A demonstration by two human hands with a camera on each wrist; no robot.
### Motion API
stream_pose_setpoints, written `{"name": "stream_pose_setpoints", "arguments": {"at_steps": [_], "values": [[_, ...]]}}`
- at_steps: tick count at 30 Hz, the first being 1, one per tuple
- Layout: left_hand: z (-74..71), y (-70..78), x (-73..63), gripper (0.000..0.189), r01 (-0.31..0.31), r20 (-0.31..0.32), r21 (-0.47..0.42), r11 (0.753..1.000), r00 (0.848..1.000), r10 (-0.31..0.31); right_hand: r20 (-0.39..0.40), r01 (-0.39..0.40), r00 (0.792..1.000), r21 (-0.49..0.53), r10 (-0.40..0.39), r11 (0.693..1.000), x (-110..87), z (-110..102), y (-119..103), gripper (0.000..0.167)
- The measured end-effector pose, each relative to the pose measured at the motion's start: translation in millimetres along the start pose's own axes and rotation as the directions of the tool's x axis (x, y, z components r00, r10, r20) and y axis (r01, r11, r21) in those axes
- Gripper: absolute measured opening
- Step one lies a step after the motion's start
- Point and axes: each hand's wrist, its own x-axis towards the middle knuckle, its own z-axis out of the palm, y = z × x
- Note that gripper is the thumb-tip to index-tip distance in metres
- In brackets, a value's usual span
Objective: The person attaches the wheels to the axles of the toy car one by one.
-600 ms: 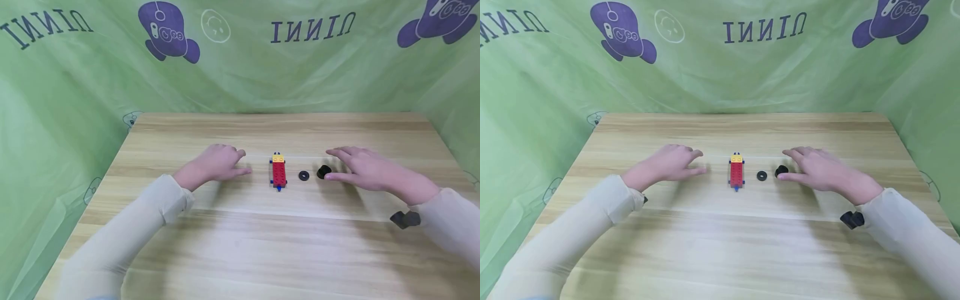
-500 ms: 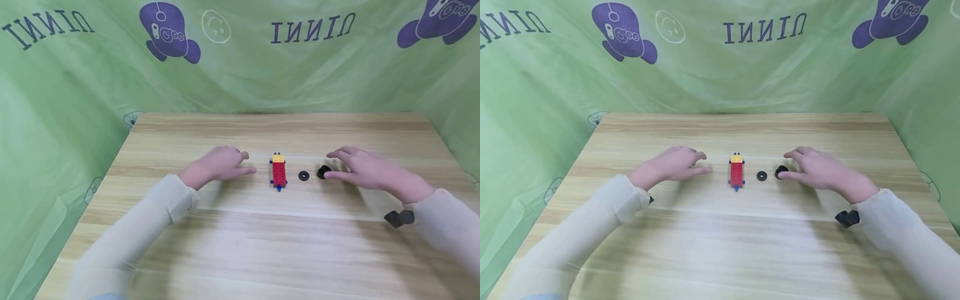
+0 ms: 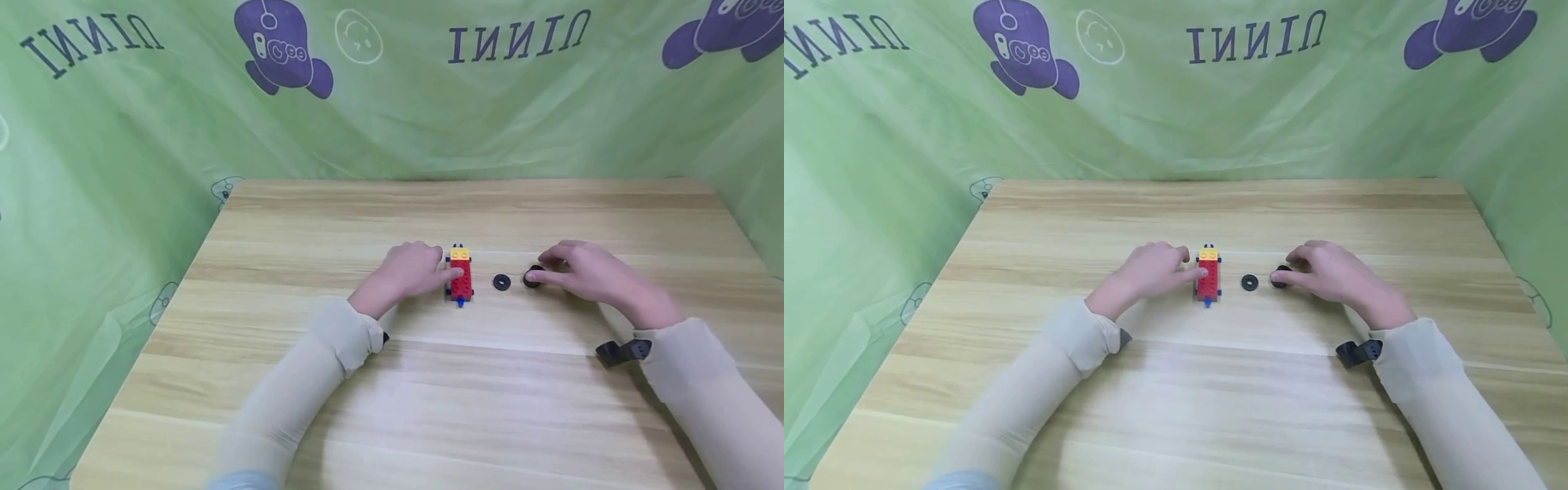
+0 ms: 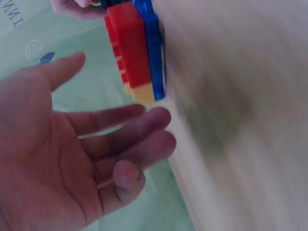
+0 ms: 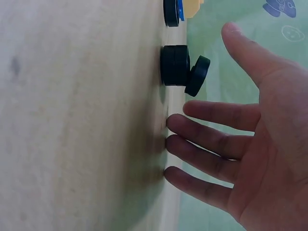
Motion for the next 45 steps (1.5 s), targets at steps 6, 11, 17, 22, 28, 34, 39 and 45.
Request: {"name": "stream_pose_setpoints", "arguments": {"at_steps": [6,11,17,22,28,34,39,45], "values": [[9.9,16.6,7.3,0.057,0.125,-0.031,-0.008,0.992,0.992,-0.125,-0.05,0.006,0.999,0.016,-0.006,1.0,-2.1,2,4,0.052],[18.4,29.1,12.3,0.062,0.219,-0.051,-0.025,0.975,0.974,-0.22,-0.098,0.02,0.995,0.002,-0.02,1.0,-2.9,4,5,0.047],[21.8,36.1,15.6,0.063,0.245,-0.046,-0.021,0.969,0.968,-0.245,-0.096,0.028,0.995,-0.007,-0.029,1.0,-2.5,2,3,0.045],[22.1,35.8,17.7,0.057,0.255,-0.026,-0.035,0.966,0.966,-0.256,-0.091,0.055,0.994,-0.016,-0.056,0.998,-0.8,1,2,0.04],[21.3,35.8,19.2,0.054,0.248,-0.017,-0.065,0.967,0.968,-0.249,-0.111,0.075,0.991,-0.038,-0.079,0.996,-0.1,2,4,0.034],[22.0,35.7,20.0,0.053,0.24,0.0,-0.103,0.965,0.97,-0.242,-0.112,0.076,0.991,-0.037,-0.079,0.996,-0.6,4,5,0.03],[23.6,34.6,20.2,0.05,0.232,0.007,-0.144,0.962,0.972,-0.234,-0.094,0.053,0.994,-0.024,-0.055,0.998,-0.6,6,7,0.03],[21.3,32.3,18.8,0.047,0.245,0.03,-0.182,0.952,0.969,-0.244,-0.068,0.026,0.997,0.002,-0.025,1.0,-1.3,9,9,0.036]]}}
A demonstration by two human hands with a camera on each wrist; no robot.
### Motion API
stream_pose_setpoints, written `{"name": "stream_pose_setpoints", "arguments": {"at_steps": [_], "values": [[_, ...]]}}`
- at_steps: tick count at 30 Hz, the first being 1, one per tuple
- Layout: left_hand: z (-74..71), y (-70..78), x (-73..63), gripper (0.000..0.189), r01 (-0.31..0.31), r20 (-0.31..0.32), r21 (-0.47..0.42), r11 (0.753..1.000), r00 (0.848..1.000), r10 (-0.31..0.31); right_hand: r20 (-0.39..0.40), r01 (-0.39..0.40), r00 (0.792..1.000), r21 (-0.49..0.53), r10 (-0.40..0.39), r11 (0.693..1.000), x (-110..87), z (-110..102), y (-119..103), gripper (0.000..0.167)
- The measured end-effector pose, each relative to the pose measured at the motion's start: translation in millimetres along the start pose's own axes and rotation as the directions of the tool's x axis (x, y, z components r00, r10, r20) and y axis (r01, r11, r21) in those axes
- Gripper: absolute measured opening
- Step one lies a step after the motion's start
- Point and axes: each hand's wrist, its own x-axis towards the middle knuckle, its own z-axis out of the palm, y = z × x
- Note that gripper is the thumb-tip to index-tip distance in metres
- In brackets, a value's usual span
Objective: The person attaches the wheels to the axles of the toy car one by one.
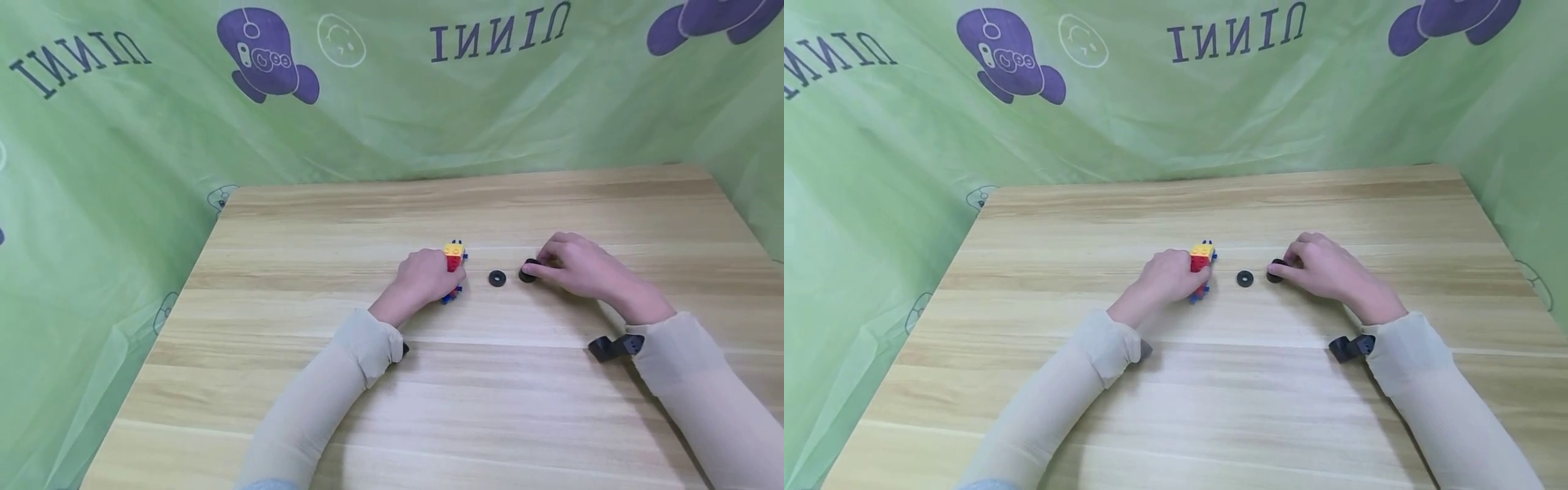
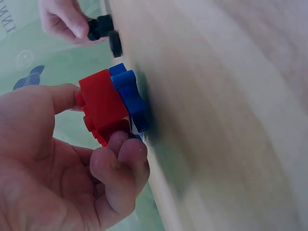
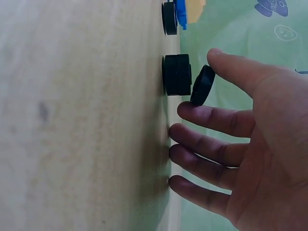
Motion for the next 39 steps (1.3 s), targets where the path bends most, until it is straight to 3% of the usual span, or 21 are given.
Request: {"name": "stream_pose_setpoints", "arguments": {"at_steps": [4,7,14,22,26,30,34,39], "values": [[-7.5,-0.6,-2.7,0.042,-0.002,-0.019,-0.112,0.994,1.0,0.0,0.019,-0.022,1.0,0.019,0.022,1.0,-0.8,0,0,0.041],[-14.7,0.2,-4.5,0.037,-0.017,-0.058,-0.231,0.973,0.998,0.003,0.014,-0.036,0.999,0.034,0.035,0.999,-2.0,-2,-1,0.042],[-22.4,1.0,-6.3,0.034,-0.038,-0.067,-0.5,0.865,0.998,0.005,-0.026,-0.052,0.998,0.073,0.054,0.996,-3.4,-12,-16,0.046],[-26.7,4.9,-2.7,0.032,-0.105,-0.083,-0.628,0.771,0.994,0.067,-0.111,0.015,0.994,0.11,-0.002,0.994,-0.9,-28,-53,0.04],[-28.9,8.2,-1.9,0.031,-0.109,-0.07,-0.709,0.697,0.994,0.084,-0.199,0.097,0.977,0.109,-0.075,0.989,1.4,-31,-69,0.032],[-31.8,7.4,-1.6,0.03,-0.123,-0.073,-0.775,0.62,0.992,0.107,-0.281,0.187,0.947,0.097,-0.153,0.978,4.6,-31,-80,0.027],[-36.7,5.2,-2.4,0.029,-0.135,-0.071,-0.807,0.575,0.989,0.133,-0.334,0.254,0.917,0.074,-0.216,0.964,7.2,-32,-88,0.028],[-41.4,2.8,-2.8,0.029,-0.143,-0.072,-0.827,0.543,0.986,0.15,-0.365,0.286,0.898,0.062,-0.245,0.956,10.7,-32,-98,0.028]]}}
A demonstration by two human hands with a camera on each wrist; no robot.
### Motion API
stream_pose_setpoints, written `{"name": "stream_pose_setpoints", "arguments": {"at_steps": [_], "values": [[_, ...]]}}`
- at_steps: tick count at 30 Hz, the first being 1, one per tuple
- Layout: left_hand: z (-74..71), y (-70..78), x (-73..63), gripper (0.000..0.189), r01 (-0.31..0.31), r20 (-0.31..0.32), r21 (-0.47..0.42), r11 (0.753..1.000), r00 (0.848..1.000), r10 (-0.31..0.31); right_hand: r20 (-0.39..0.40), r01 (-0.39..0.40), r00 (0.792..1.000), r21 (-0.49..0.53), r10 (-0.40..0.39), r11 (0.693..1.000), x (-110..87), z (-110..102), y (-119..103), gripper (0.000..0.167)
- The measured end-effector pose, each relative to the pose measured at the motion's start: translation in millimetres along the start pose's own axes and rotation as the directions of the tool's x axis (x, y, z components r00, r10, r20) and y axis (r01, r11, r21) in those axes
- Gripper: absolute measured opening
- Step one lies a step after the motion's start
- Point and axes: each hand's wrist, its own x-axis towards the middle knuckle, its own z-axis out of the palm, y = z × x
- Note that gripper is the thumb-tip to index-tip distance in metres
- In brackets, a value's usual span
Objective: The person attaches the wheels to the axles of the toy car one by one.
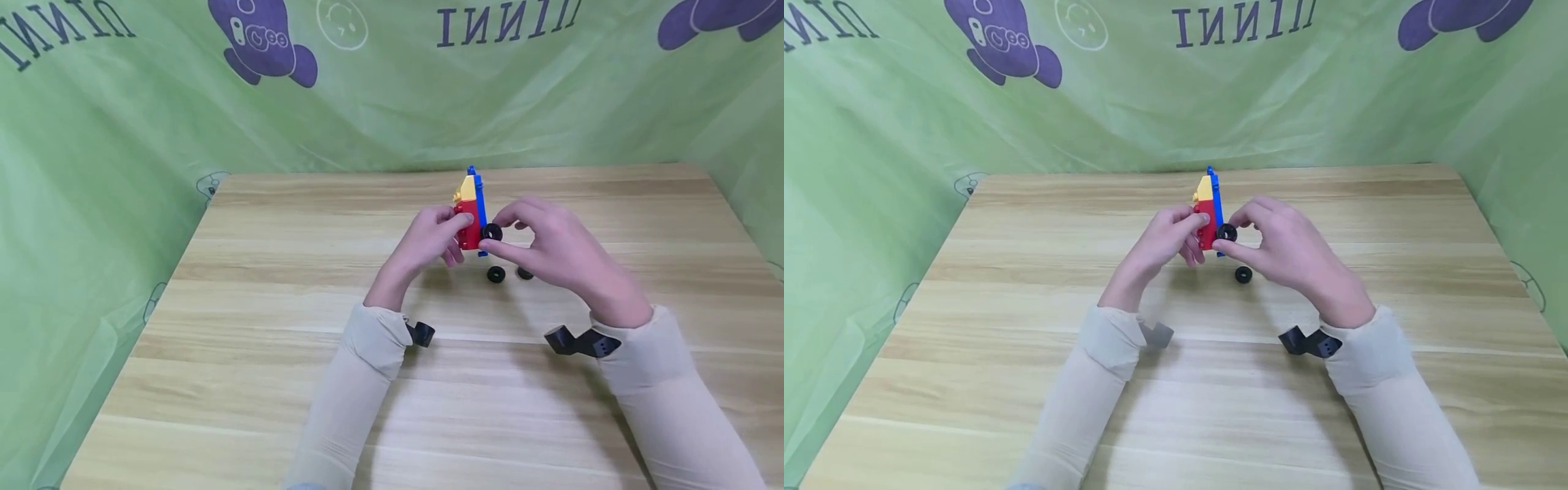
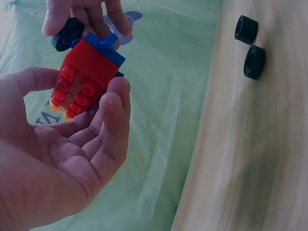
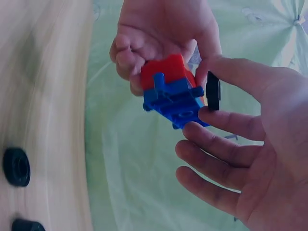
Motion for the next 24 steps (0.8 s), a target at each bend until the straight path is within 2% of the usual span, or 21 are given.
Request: {"name": "stream_pose_setpoints", "arguments": {"at_steps": [7,11,14,19,24], "values": [[-1.7,3.4,-1.6,0.028,-0.048,-0.046,-0.034,0.998,0.998,0.046,-0.065,0.018,0.998,0.003,-0.018,1.0,5.6,4,-7,0.03],[-1.4,3.3,-2.8,0.028,-0.06,-0.06,-0.036,0.998,0.997,0.057,-0.1,0.039,0.994,0.036,-0.035,0.999,6.5,7,-8,0.03],[-0.8,3.2,-2.3,0.028,-0.074,-0.079,-0.042,0.996,0.994,0.07,-0.121,0.028,0.992,0.084,-0.018,0.996,6.5,7,-7,0.028],[0.1,3.2,-1.0,0.027,-0.102,-0.105,-0.062,0.993,0.99,0.095,-0.126,-0.082,0.986,0.198,0.108,0.977,6.6,8,-11,0.029],[0.9,2.3,-1.4,0.026,-0.11,-0.104,-0.082,0.991,0.989,0.101,-0.081,-0.259,0.954,0.257,0.288,0.931,8.0,10,-17,0.031]]}}
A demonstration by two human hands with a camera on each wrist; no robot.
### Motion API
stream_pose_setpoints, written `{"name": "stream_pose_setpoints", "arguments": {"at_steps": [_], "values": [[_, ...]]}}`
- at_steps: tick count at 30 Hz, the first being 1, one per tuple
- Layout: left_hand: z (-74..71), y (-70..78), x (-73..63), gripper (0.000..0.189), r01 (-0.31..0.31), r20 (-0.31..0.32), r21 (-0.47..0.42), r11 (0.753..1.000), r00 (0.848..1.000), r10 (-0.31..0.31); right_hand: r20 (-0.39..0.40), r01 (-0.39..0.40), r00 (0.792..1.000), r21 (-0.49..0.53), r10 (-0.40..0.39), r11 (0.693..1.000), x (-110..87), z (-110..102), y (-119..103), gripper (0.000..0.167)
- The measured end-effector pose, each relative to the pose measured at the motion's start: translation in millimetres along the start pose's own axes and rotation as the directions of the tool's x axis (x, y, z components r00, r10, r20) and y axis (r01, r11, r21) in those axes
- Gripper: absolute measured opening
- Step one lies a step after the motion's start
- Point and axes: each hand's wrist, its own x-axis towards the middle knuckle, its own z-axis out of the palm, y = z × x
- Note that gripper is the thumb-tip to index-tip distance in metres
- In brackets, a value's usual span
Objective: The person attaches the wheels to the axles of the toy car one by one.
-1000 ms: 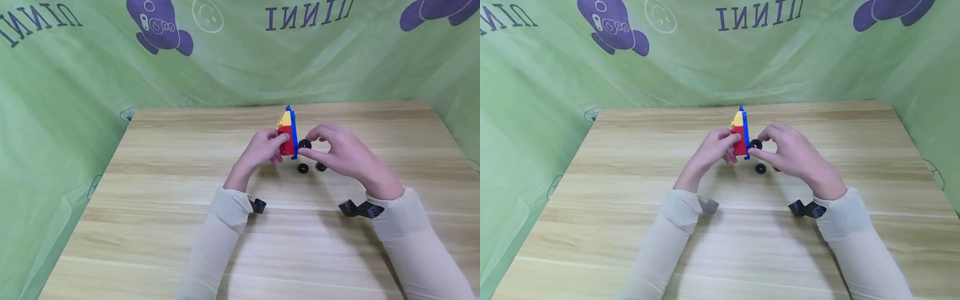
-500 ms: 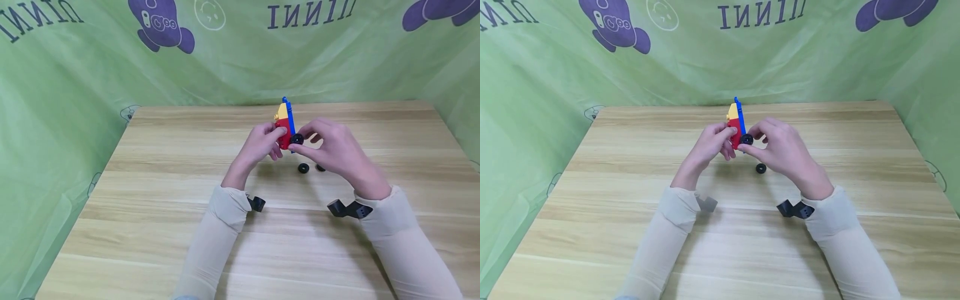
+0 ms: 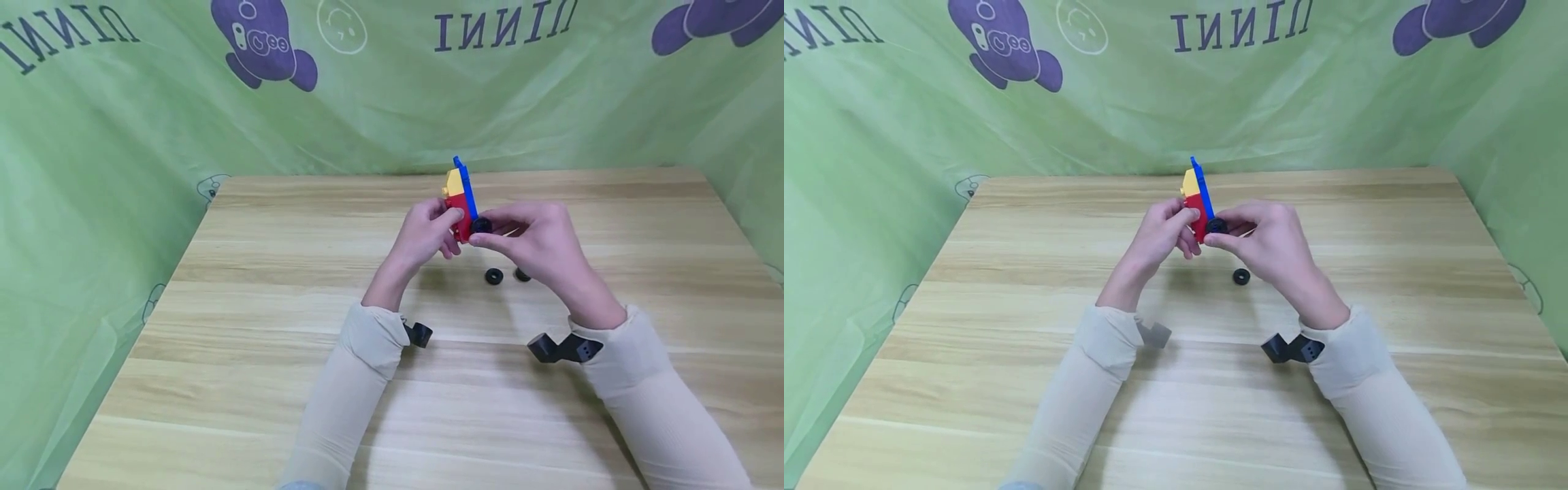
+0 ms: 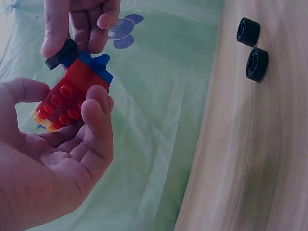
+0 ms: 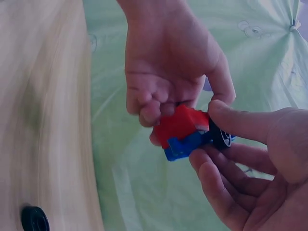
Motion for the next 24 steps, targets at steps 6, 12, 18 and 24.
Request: {"name": "stream_pose_setpoints", "arguments": {"at_steps": [6,12,18,24], "values": [[1.0,-0.7,-2.1,0.026,-0.008,0.034,-0.059,0.998,0.999,0.01,0.05,-0.157,0.986,-0.012,0.157,0.988,-1.2,-2.9,-3.6,0.038],[-0.9,-1.9,-2.8,0.025,-0.023,0.072,-0.06,0.998,0.997,0.027,0.156,-0.206,0.966,-0.003,0.204,0.978,1.3,-6.7,-1.6,0.043],[-4.1,-2.9,-3.4,0.026,-0.034,0.082,-0.045,0.998,0.996,0.038,0.224,-0.268,0.942,0.057,0.249,0.962,2.5,-7.0,0.3,0.045],[-3.3,-0.6,-6.9,0.026,-0.061,0.08,-0.027,0.998,0.995,0.063,0.257,-0.313,0.928,0.149,0.269,0.938,3.2,-6.8,2.3,0.042]]}}
